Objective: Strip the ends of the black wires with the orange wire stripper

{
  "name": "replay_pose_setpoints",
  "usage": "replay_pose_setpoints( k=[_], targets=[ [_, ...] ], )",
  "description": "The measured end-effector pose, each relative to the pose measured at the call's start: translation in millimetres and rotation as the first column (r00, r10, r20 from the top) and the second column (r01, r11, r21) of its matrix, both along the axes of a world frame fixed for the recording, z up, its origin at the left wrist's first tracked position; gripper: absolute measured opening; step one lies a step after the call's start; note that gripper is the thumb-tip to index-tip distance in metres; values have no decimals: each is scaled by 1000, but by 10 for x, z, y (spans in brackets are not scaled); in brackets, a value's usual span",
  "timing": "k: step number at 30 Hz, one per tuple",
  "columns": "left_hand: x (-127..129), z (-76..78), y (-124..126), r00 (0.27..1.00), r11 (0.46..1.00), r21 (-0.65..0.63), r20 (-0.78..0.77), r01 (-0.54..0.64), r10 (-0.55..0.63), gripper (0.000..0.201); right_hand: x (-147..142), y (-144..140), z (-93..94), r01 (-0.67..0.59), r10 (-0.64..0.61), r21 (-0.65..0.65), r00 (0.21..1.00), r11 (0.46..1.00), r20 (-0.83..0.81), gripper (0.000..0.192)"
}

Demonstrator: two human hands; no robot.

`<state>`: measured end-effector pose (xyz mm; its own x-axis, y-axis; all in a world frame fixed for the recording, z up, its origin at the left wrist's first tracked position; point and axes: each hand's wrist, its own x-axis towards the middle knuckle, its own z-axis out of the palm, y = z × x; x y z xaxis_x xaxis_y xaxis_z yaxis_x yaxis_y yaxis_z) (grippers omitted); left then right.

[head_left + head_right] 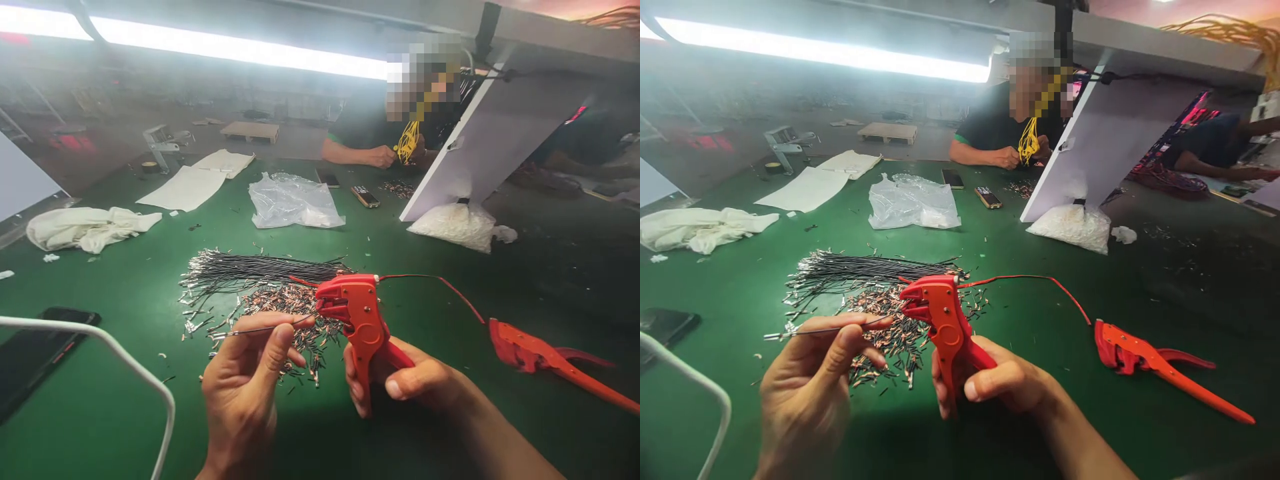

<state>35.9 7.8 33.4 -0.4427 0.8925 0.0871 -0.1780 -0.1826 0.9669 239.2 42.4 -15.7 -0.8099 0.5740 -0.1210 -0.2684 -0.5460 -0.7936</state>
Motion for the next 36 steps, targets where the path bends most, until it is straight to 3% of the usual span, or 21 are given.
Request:
replay_pose_setpoints(
  k=[3, 7, 10, 14, 18, 23, 29, 36],
  targets=[
    [-32, 16, 23, 995, 996, -72, 83, 58, -52, 15, -4, 1, -2, 10, -10, 0, 1000, 1000, 10, 44],
    [-81, 48, 90, 942, 970, -178, 321, 165, -102, 27, -20, -7, 4, 19, -20, 16, 1000, 1000, 14, 44],
    [-114, 55, 128, 884, 945, -242, 459, 220, -88, 26, -41, -10, 2, 39, -39, 22, 999, 999, 12, 44],
    [-132, 47, 138, 846, 921, -302, 531, 244, -50, 17, -66, -5, -11, 36, -36, 24, 999, 999, 4, 42],
    [-118, 53, 139, 856, 913, -339, 517, 225, -19, 15, -82, -18, -12, 43, -43, 11, 999, 999, 5, 40],
    [-88, 30, 141, 897, 941, -271, 437, 204, -69, 28, -89, -36, -1, 47, -48, 18, 999, 999, 19, 41],
    [-67, 48, 114, 944, 969, -238, 330, 71, 11, 31, -84, -15, -4, 47, -48, 43, 998, 998, 29, 40],
    [-70, 80, 81, 975, 988, -156, 219, 13, 22, 22, -93, -21, 8, 84, -84, 12, 996, 996, -5, 39]
  ],
)
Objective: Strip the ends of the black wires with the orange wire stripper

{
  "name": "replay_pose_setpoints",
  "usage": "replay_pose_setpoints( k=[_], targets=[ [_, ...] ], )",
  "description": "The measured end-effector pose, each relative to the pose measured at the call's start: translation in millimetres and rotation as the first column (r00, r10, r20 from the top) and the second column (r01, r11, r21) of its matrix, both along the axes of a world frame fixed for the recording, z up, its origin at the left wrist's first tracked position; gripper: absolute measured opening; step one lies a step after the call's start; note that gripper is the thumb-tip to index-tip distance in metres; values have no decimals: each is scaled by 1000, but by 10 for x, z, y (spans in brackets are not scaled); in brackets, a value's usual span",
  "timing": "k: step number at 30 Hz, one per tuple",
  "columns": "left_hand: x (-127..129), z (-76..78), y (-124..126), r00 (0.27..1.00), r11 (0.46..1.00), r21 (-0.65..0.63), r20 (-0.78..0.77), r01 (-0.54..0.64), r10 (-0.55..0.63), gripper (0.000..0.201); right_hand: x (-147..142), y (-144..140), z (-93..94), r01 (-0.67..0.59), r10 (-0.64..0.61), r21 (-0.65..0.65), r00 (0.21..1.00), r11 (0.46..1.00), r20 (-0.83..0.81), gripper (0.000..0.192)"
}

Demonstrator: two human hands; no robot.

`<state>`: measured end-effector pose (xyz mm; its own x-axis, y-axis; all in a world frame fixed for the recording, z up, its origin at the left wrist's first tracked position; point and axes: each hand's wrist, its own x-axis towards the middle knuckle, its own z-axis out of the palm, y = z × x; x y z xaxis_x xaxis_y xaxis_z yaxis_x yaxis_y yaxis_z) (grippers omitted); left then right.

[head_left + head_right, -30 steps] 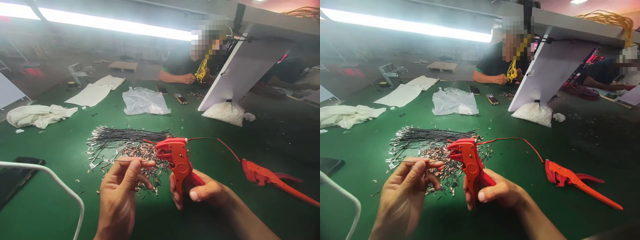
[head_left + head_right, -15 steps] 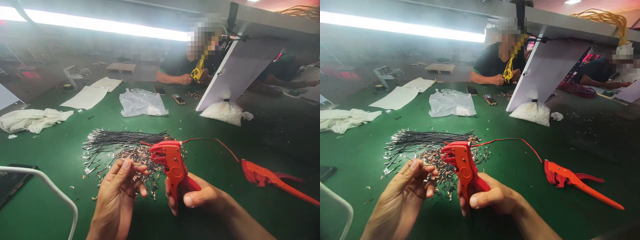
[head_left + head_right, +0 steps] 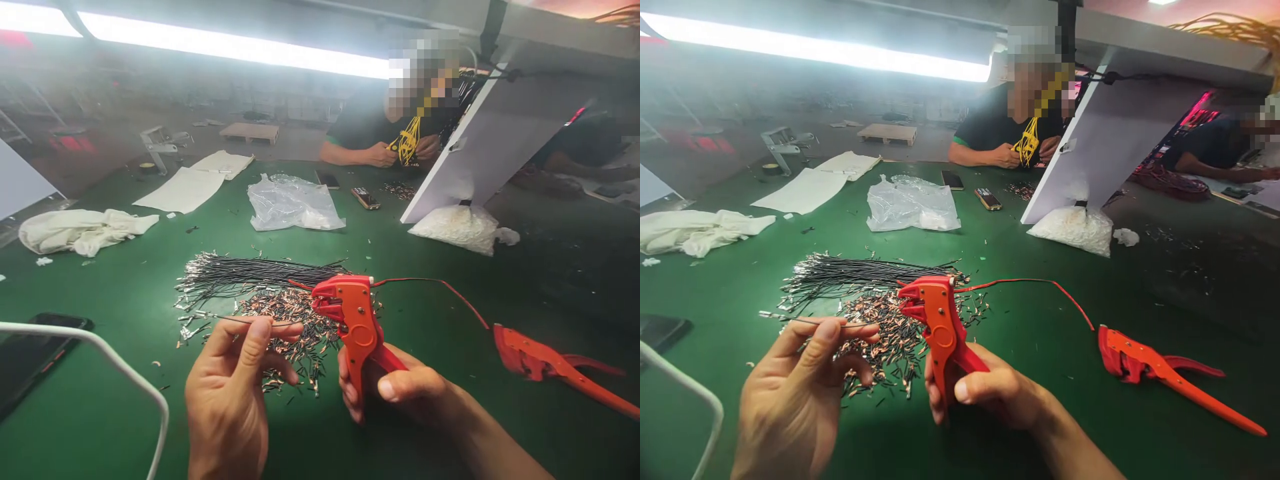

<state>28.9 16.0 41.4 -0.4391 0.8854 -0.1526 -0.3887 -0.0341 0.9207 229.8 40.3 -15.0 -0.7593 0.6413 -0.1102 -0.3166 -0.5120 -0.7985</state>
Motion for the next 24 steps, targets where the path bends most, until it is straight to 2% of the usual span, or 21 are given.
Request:
replay_pose_setpoints(
  k=[2, 5, 8, 15, 20, 24],
  targets=[
    [28, 4, -50, 997, 999, 45, -78, 0, 3, 16, 9, 8, 3, 24, -24, -2, 1000, 1000, 0, 38],
    [87, 6, -135, 971, 980, 193, -219, -51, 94, 8, 45, 28, 8, 94, -94, -31, 995, 995, -20, 37],
    [136, 1, -181, 960, 951, 304, -247, -52, 132, 10, 71, 32, 18, 113, -118, -65, 989, 991, -90, 37],
    [187, 16, -165, 961, 961, 265, -237, -77, 142, 10, -18, -31, 32, 52, -54, -21, 994, 998, -91, 40],
    [265, 25, -199, 983, 987, 146, -162, -66, 90, 12, -33, -37, 24, 50, -51, -7, 997, 999, -52, 41],
    [300, -3, -226, 991, 992, 127, -132, -6, 23, 11, -33, -35, 29, 37, -36, 3, 999, 999, -36, 40]
  ],
)
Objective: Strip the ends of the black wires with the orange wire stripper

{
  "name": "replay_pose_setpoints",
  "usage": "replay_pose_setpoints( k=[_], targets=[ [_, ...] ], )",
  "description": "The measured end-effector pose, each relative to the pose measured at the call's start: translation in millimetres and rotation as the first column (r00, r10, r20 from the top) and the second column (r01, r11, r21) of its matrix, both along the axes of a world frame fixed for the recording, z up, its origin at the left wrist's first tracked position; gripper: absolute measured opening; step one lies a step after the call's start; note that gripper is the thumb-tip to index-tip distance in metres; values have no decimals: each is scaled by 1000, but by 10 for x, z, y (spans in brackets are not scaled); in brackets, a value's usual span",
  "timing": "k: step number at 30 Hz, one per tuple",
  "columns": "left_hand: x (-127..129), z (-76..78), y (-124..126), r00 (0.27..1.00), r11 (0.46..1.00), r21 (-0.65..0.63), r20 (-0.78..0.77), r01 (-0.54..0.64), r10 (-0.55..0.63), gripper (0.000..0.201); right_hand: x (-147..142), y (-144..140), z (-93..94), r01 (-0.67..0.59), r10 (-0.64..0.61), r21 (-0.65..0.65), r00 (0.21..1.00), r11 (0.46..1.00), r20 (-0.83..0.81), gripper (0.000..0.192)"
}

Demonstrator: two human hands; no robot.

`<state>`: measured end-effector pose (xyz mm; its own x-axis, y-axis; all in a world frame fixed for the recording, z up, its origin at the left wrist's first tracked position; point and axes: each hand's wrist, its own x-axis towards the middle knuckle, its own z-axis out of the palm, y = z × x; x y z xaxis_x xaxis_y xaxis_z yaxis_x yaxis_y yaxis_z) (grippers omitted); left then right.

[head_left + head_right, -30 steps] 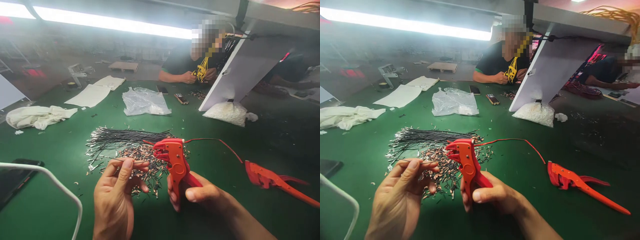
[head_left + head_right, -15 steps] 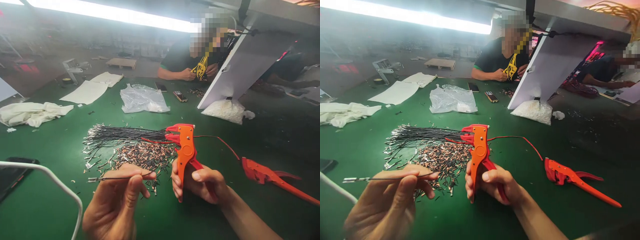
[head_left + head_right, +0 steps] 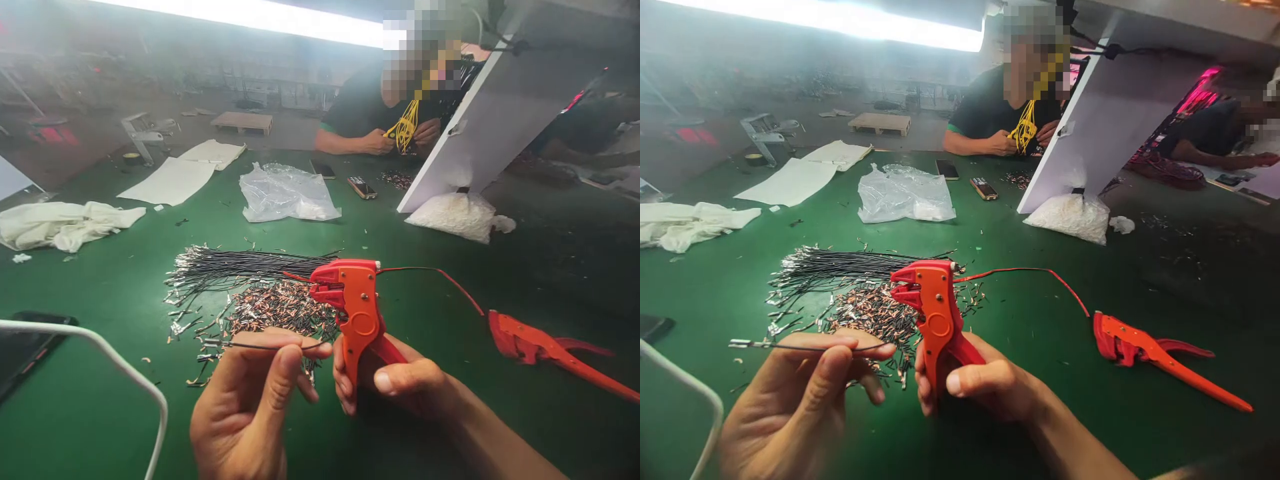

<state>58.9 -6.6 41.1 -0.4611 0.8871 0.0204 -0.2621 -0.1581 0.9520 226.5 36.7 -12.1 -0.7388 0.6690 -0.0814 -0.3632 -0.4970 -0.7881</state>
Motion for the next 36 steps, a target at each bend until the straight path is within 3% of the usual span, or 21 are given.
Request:
replay_pose_setpoints(
  k=[9, 22, 29, 32, 36],
  targets=[
    [-7, -28, -3, 999, 996, -79, 4, 49, -49, 16, -14, 0, -38, 5, -6, 61, 1000, 998, 15, 37],
    [-22, -52, 21, 993, 993, -58, -41, 107, -109, 13, -20, -51, -77, 83, -83, -43, 997, 996, 7, 31],
    [-33, -77, 25, 997, 997, -75, -67, 35, -40, 11, -37, -70, -74, 87, -87, -43, 996, 995, 1, 27],
    [-125, -86, 84, 997, 994, -82, 20, 77, -76, 16, -42, -68, -19, 81, -82, -64, 996, 995, -21, 31],
    [-278, -47, 222, 957, 976, -156, 271, 154, -107, 22, 2, -46, 4, 70, -71, -26, 997, 997, -21, 35]
  ],
)
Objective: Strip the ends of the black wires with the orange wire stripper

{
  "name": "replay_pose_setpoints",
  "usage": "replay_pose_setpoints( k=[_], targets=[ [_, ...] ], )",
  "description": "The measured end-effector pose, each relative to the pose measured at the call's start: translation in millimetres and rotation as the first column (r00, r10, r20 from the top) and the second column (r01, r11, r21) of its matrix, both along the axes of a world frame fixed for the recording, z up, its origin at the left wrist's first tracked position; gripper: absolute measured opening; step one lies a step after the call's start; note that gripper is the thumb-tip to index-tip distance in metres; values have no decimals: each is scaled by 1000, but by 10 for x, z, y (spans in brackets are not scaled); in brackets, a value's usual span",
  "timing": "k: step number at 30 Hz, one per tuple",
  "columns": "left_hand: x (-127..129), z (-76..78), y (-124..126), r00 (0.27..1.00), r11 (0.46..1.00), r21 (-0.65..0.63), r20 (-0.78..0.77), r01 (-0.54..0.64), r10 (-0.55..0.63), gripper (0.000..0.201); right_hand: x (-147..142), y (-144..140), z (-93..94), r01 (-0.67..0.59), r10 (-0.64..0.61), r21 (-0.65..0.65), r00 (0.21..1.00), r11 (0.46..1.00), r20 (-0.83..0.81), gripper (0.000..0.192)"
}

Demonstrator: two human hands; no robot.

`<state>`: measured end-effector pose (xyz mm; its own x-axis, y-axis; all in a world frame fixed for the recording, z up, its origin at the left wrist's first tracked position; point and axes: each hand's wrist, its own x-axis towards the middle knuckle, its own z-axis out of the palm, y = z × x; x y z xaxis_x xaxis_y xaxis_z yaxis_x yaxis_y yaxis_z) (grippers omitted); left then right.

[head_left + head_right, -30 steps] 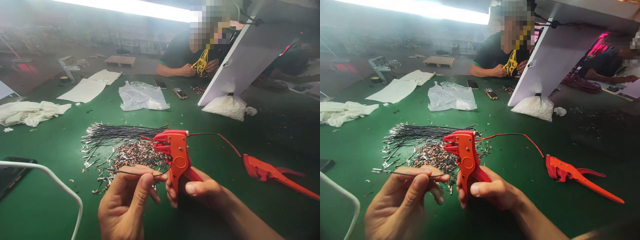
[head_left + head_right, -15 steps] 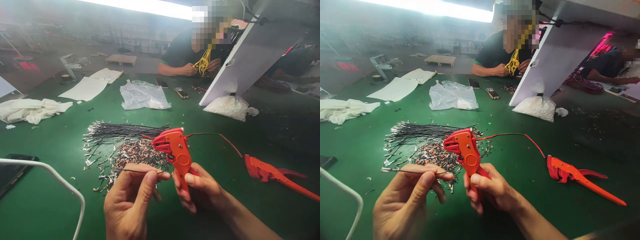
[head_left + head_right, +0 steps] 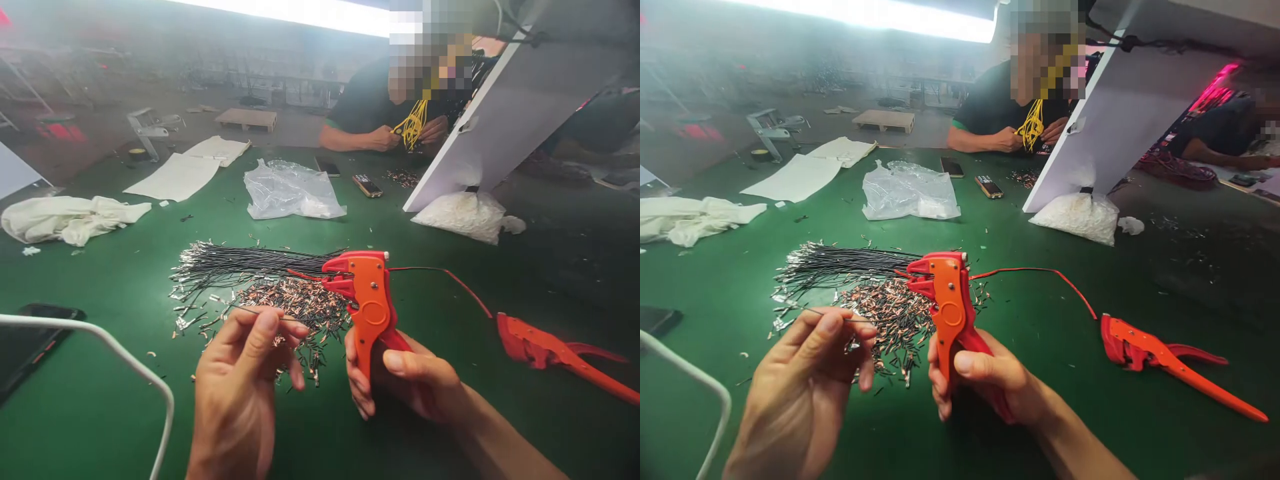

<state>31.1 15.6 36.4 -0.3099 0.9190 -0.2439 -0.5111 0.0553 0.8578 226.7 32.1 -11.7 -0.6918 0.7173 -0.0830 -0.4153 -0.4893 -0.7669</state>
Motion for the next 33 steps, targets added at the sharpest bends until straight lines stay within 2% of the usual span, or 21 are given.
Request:
replay_pose_setpoints(
  k=[5, 9, 24, 33],
  targets=[
    [-115, 49, 120, 956, 982, -186, 289, 17, 38, 10, 54, 15, -68, -75, 74, 14, 997, 997, 32, 36],
    [-101, 31, 135, 919, 971, -231, 392, 59, 37, 12, 53, 11, -83, -107, 104, 37, 993, 994, 60, 36],
    [-73, 2, 155, 879, 956, -271, 476, 112, 32, 14, 14, -22, -107, -158, 158, 1, 986, 987, 43, 38],
    [-62, -10, 140, 892, 955, -271, 451, 118, 18, 13, -16, -31, -97, -175, 175, -4, 984, 985, 41, 37]
  ],
)
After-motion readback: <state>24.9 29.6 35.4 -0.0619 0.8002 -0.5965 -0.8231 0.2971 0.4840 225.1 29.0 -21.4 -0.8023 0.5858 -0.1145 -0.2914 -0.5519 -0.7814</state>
